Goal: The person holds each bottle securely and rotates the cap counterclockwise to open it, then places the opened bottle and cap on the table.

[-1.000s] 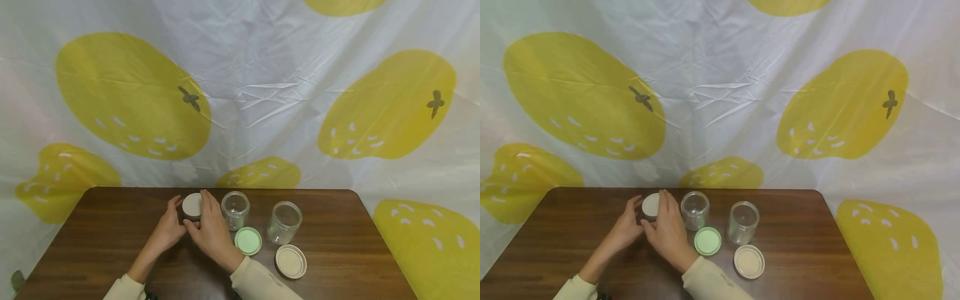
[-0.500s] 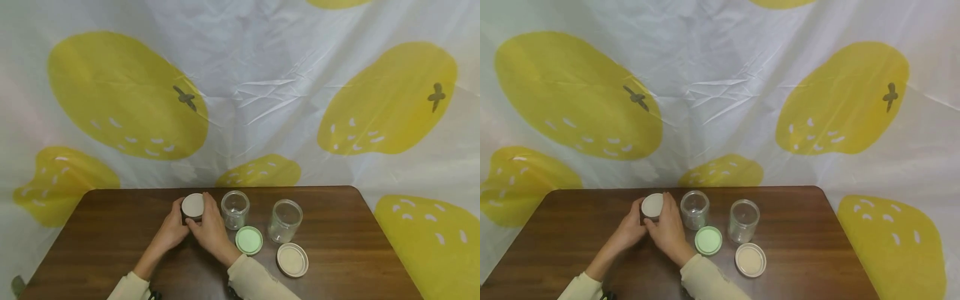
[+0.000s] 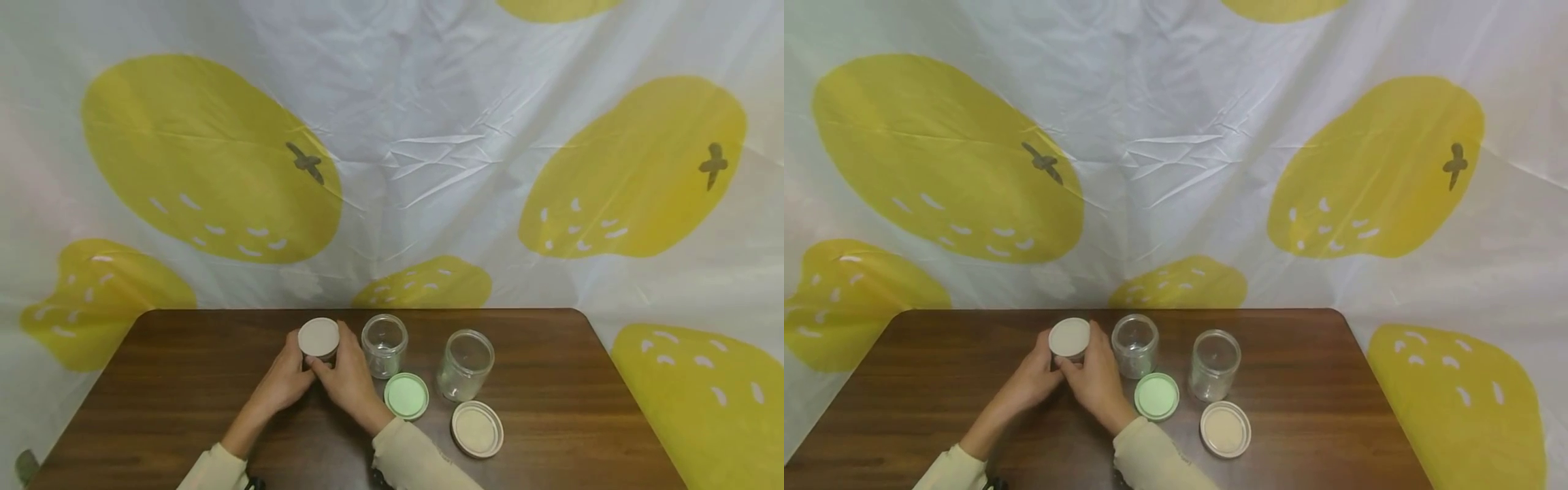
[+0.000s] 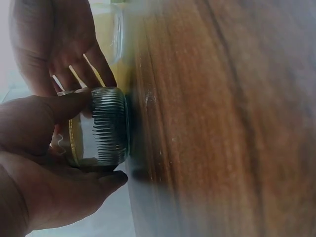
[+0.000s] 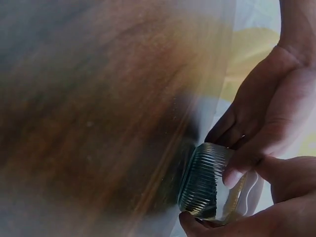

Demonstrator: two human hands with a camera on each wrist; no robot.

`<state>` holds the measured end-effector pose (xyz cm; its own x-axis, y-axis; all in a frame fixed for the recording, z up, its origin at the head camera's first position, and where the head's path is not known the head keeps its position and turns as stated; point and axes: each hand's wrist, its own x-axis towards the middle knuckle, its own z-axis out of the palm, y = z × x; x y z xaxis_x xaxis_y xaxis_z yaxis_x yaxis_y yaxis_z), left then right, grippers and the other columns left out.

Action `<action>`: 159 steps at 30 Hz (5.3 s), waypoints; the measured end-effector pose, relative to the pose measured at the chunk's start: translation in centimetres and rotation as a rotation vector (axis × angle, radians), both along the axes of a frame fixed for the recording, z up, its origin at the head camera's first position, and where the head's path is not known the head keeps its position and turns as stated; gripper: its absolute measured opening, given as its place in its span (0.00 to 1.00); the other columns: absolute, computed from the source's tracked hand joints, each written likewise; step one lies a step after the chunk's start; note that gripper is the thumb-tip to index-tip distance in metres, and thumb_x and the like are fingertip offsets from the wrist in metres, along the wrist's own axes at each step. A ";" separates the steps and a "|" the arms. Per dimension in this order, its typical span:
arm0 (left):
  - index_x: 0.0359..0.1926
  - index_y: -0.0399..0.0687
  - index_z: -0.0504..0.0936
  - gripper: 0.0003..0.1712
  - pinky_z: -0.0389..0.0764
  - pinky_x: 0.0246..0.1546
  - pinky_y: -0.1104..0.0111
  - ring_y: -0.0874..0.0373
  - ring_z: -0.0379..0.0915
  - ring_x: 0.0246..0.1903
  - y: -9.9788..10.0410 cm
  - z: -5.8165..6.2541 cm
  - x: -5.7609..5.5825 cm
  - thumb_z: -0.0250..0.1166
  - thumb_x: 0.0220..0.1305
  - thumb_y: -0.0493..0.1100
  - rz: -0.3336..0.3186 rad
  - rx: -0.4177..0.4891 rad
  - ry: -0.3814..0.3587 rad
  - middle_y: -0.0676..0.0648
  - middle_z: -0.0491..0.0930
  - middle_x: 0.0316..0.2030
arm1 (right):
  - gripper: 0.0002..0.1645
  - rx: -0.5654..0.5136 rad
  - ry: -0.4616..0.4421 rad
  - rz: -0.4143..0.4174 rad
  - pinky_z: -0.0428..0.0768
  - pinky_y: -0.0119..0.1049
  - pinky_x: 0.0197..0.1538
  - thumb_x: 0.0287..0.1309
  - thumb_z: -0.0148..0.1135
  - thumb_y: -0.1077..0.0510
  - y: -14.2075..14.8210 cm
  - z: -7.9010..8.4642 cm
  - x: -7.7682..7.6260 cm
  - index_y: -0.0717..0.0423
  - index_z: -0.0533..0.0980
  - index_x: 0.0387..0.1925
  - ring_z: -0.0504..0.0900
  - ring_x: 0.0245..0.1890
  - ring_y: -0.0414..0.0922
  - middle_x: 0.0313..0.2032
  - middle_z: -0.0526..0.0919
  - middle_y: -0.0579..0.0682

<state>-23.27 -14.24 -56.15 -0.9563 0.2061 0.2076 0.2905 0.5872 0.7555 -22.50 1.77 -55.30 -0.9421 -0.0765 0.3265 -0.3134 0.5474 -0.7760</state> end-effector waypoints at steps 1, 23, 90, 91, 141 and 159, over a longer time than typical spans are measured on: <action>0.72 0.30 0.58 0.47 0.76 0.66 0.44 0.32 0.72 0.66 -0.1 -0.8 -0.4 0.73 0.65 0.49 0.002 -0.003 0.011 0.23 0.73 0.65 | 0.50 -0.003 0.013 -0.003 0.80 0.56 0.64 0.56 0.78 0.51 0.0 -0.7 -0.3 0.67 0.64 0.73 0.81 0.63 0.60 0.63 0.80 0.65; 0.77 0.34 0.55 0.47 0.73 0.68 0.38 0.33 0.67 0.73 1.4 6.8 6.4 0.72 0.70 0.46 -0.001 -0.035 0.005 0.29 0.66 0.73 | 0.45 -0.046 -0.277 0.192 0.81 0.41 0.50 0.62 0.73 0.38 4.0 6.8 3.3 0.59 0.69 0.69 0.83 0.50 0.49 0.58 0.83 0.56; 0.72 0.53 0.69 0.49 0.83 0.55 0.61 0.62 0.75 0.58 9.2 7.7 13.2 0.81 0.55 0.58 -0.383 -0.091 0.089 0.54 0.77 0.64 | 0.36 -0.192 -0.217 0.179 0.87 0.34 0.51 0.65 0.68 0.60 15.5 5.7 16.5 0.61 0.68 0.71 0.82 0.55 0.33 0.58 0.84 0.59; 0.72 0.53 0.68 0.49 0.83 0.55 0.60 0.61 0.75 0.58 9.3 7.8 13.2 0.81 0.55 0.59 -0.382 -0.102 0.094 0.54 0.77 0.64 | 0.35 -0.180 -0.210 0.161 0.87 0.34 0.50 0.66 0.67 0.60 15.5 5.9 16.4 0.61 0.68 0.71 0.82 0.55 0.33 0.58 0.83 0.58; 0.64 0.48 0.73 0.48 0.84 0.42 0.71 0.67 0.76 0.50 10.5 6.9 13.6 0.79 0.42 0.59 -0.252 -0.303 0.519 0.55 0.79 0.51 | 0.24 0.137 0.030 -0.096 0.65 0.19 0.22 0.48 0.79 0.35 14.4 4.8 15.5 0.35 0.78 0.42 0.65 0.17 0.23 0.17 0.67 0.24; 0.63 0.47 0.72 0.50 0.85 0.47 0.69 0.65 0.76 0.51 10.6 6.7 13.6 0.81 0.36 0.54 -0.234 -0.351 0.548 0.54 0.78 0.52 | 0.25 0.114 0.125 -0.040 0.62 0.17 0.20 0.48 0.80 0.34 14.9 3.9 15.1 0.33 0.78 0.44 0.64 0.17 0.22 0.18 0.69 0.28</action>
